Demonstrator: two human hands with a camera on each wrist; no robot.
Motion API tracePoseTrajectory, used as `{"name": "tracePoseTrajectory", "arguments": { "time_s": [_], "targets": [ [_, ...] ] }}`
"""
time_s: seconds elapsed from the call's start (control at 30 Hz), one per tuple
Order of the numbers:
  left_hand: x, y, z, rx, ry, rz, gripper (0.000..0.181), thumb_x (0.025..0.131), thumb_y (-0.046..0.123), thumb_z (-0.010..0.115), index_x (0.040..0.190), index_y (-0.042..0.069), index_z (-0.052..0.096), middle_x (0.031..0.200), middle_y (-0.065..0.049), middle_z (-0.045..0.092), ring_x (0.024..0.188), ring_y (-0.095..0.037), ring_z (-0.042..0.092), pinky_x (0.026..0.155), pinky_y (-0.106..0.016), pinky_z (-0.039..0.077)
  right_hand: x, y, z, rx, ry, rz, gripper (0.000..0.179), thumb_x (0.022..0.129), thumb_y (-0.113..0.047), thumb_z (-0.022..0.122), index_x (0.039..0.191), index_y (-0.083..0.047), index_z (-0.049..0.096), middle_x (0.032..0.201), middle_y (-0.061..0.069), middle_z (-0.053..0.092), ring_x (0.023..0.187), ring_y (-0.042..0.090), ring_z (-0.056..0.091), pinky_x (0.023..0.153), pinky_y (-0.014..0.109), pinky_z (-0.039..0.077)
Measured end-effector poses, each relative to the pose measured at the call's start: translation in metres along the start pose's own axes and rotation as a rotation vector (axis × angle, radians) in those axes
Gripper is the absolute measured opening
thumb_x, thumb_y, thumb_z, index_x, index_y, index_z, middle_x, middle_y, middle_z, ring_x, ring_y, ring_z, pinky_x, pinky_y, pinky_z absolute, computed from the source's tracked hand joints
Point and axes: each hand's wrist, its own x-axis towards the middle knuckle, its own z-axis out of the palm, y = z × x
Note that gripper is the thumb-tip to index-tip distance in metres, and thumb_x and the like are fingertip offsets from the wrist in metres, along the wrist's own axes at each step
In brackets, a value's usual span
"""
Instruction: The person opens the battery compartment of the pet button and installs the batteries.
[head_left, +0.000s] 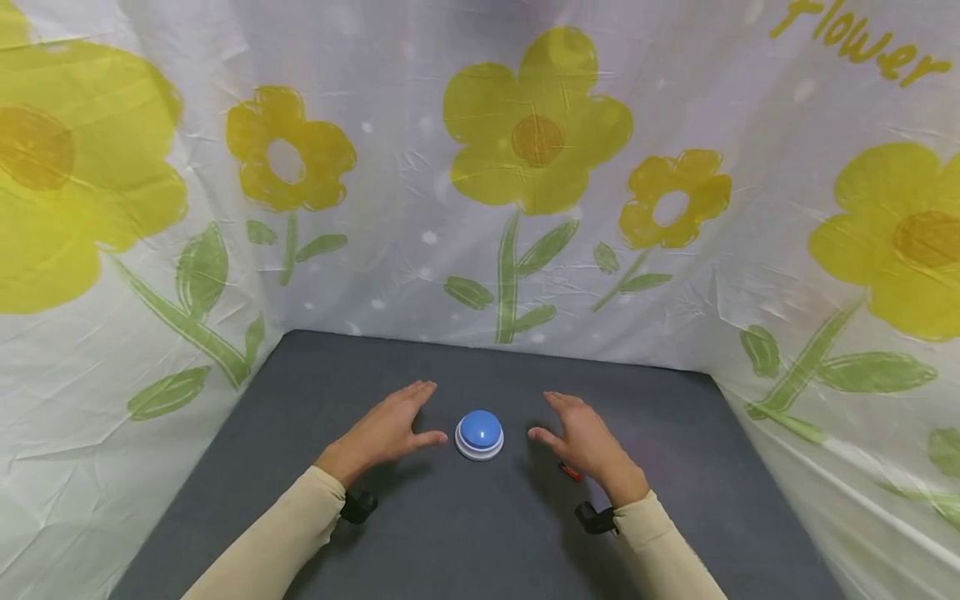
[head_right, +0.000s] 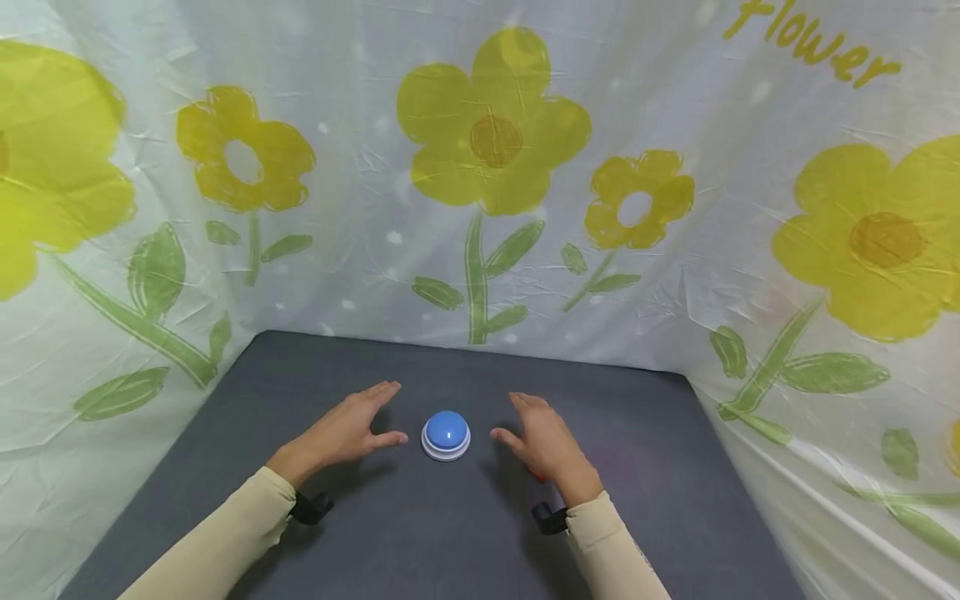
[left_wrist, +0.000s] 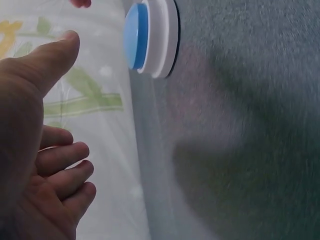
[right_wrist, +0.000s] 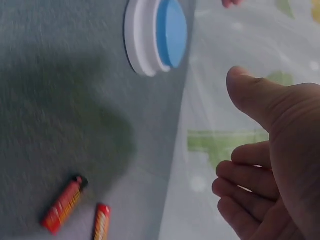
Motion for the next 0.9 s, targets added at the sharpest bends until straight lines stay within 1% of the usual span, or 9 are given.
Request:
{"name": "tracePoseTrajectory", "arguments": {
  "time_s": [0.13,0.3,0.4,0.53,0.63,0.8,0.9],
  "targets": [
    [0.007,0.006,0.009,-0.059,-0.008,-0.009,0.088,0.098,0.043,0.082,0.163,-0.003,0.046,0.168,-0.025,0.047,0.156,-0.044,0.046,0.126,-0.062,0.042,0.006,-0.005,0.010,0.010,-0.007,-0.012,0.071,0.099,-0.034,0.082,0.150,0.009,0.059,0.151,0.027,0.064,0.141,0.046,0.061,0.117,0.062,0.052],
    [0.013,0.012,0.022,-0.070,-0.033,-0.016,0.084,0.097,0.042,0.083,0.160,-0.003,0.051,0.165,-0.024,0.051,0.154,-0.043,0.049,0.127,-0.062,0.042,0.011,-0.011,0.020,0.031,-0.006,-0.019,0.070,0.096,-0.032,0.086,0.147,0.009,0.062,0.148,0.027,0.066,0.138,0.045,0.064,0.116,0.060,0.053],
    [0.014,0.015,0.029,-0.076,-0.049,-0.027,0.082,0.097,0.042,0.084,0.160,-0.002,0.051,0.164,-0.023,0.052,0.154,-0.043,0.049,0.127,-0.062,0.042,0.014,-0.015,0.027,0.038,0.013,-0.045,0.070,0.093,-0.030,0.089,0.143,0.011,0.063,0.144,0.028,0.068,0.134,0.045,0.066,0.113,0.060,0.055],
    [0.018,0.016,0.038,-0.083,-0.052,-0.024,0.082,0.096,0.041,0.085,0.159,-0.001,0.052,0.162,-0.023,0.055,0.152,-0.043,0.051,0.126,-0.060,0.043,0.017,-0.018,0.037,0.061,0.012,-0.072,0.068,0.092,-0.026,0.090,0.142,0.012,0.064,0.142,0.029,0.069,0.132,0.045,0.068,0.111,0.059,0.057],
    [0.021,0.016,0.045,-0.097,-0.040,0.007,0.080,0.095,0.037,0.086,0.156,-0.004,0.054,0.159,-0.024,0.058,0.150,-0.043,0.054,0.125,-0.060,0.045,0.019,-0.020,0.045,0.074,0.002,-0.077,0.067,0.091,-0.024,0.090,0.142,0.011,0.065,0.141,0.028,0.070,0.131,0.045,0.068,0.110,0.059,0.057],
    [0.024,0.016,0.054,-0.134,-0.002,0.098,0.075,0.094,0.027,0.088,0.151,-0.010,0.057,0.152,-0.027,0.062,0.143,-0.045,0.060,0.122,-0.060,0.048,0.022,-0.022,0.054,0.079,-0.015,-0.093,0.063,0.090,-0.019,0.091,0.139,0.010,0.067,0.137,0.027,0.072,0.129,0.044,0.070,0.109,0.058,0.058],
    [0.026,0.016,0.058,-0.155,0.018,0.128,0.071,0.093,0.022,0.089,0.148,-0.011,0.058,0.148,-0.028,0.065,0.139,-0.044,0.064,0.120,-0.059,0.051,0.025,-0.024,0.058,0.085,-0.024,-0.113,0.060,0.089,-0.019,0.091,0.137,0.009,0.068,0.135,0.026,0.073,0.127,0.043,0.071,0.108,0.058,0.059]
  ]
}}
